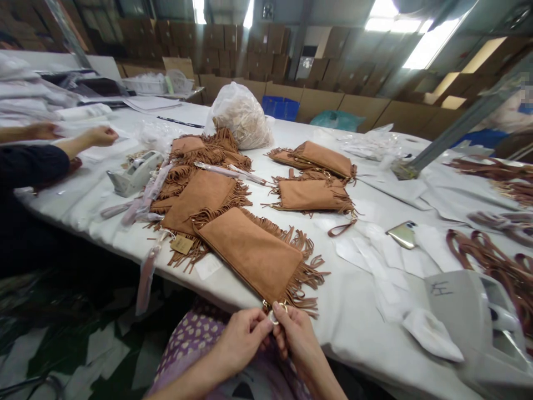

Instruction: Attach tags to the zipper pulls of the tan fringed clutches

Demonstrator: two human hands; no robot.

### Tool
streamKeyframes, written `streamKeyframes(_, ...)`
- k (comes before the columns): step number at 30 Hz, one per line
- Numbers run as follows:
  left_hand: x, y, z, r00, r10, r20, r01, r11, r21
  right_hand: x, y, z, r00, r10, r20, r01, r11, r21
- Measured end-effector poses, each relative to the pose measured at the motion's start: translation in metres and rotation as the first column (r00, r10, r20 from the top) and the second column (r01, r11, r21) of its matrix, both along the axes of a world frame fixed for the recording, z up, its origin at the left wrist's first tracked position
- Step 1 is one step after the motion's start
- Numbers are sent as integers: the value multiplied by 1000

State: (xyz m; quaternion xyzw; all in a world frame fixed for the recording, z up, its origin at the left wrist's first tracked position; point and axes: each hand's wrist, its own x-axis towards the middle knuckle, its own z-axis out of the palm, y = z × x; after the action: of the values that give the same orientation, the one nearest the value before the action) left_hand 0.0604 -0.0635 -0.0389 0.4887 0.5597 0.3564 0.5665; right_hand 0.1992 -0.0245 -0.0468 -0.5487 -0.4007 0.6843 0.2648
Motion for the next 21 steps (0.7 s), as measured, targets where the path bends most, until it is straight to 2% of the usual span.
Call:
streamKeyframes(2, 11, 2, -11, 989, 46, 139, -32, 994, -108, 1, 1, -2, 1000, 8, -7, -8, 1000, -1)
streamKeyframes(4, 12, 3, -19, 976, 94, 196, -62, 985, -161, 0, 3, -4, 1000, 17, -2, -17, 1000, -7)
streamKeyframes(9, 9, 1, -16, 951, 128, 281, -68, 975, -214, -5, -2, -7, 999, 8, 42, -9, 1000, 28)
streamKeyframes(12, 13, -3, -18, 955, 139, 263, -84, 974, -209, 7, -6, -2, 990, 28, 137, -44, 993, 109)
streamKeyframes(14, 13, -7, -25, 958, 156, 242, -105, 972, -213, 34, -3, 7, 966, -81, 244, 20, 970, 241)
streamKeyframes(15, 13, -8, -29, 958, 159, 240, -104, 968, -227, 55, -1, 14, 936, -194, 295, 90, 939, 331)
streamKeyframes(17, 11, -9, -37, 960, 154, 235, -92, 962, -256, 108, 2, 31, 797, -487, 357, 260, 811, 524)
streamKeyframes(19, 10, -9, -41, 963, 143, 229, -78, 959, -273, 167, 4, 48, 541, -750, 381, 398, 627, 669)
streamKeyframes(20, 9, -10, -42, 964, 140, 224, -74, 958, -278, 195, 4, 54, 410, -828, 382, 438, 546, 714)
streamKeyframes(21, 9, -10, -42, 966, 139, 218, -74, 957, -279, 220, 4, 58, 314, -869, 383, 462, 492, 738)
